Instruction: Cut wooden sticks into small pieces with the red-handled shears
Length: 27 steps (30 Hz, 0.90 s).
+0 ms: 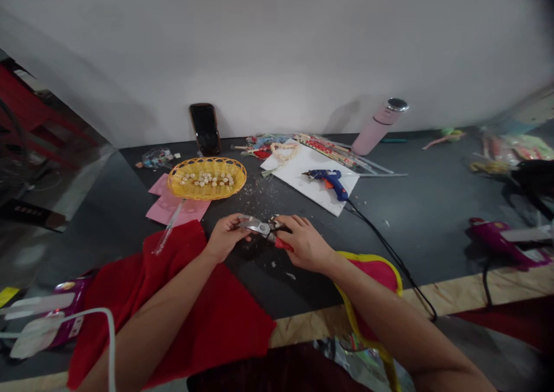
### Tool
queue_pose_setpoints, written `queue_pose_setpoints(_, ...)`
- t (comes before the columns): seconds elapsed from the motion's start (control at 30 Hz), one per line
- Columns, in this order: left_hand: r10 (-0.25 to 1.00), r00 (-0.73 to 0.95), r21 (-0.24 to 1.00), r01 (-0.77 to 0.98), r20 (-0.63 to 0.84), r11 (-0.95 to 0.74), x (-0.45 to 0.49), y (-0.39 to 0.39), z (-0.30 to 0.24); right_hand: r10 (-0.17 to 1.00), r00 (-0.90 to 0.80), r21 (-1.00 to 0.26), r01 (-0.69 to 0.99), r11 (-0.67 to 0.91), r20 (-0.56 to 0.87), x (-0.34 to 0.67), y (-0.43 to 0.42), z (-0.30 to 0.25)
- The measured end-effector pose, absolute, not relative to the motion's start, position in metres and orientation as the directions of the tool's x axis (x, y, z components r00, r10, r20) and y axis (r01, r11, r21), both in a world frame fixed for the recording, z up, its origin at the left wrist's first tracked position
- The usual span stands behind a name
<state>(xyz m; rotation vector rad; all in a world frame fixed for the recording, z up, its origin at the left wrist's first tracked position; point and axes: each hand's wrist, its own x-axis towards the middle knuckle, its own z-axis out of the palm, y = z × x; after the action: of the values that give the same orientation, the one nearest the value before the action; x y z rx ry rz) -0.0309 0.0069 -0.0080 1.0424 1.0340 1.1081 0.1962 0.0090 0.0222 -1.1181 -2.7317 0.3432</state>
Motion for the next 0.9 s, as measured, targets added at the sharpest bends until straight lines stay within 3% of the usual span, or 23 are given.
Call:
queue_pose_setpoints(0.27, 0.985, 0.052, 0.972, -0.158, -0.164, 0.171, -0.0262, 0.0079, -0.0036, 0.710, -0.699, -0.295, 0.663, 0.688, 0.086, 0.1964, 0.0105, 0.0218)
queue_pose_setpoints(0.9, 0.985, 0.071, 0.981, -0.104, -0.155, 0.162, -0.0273, 0.0067, -0.0044, 0.688, -0.721, -0.291, 0.643, 0.709, 0.085, 0.1996, 0.0125, 0.0194)
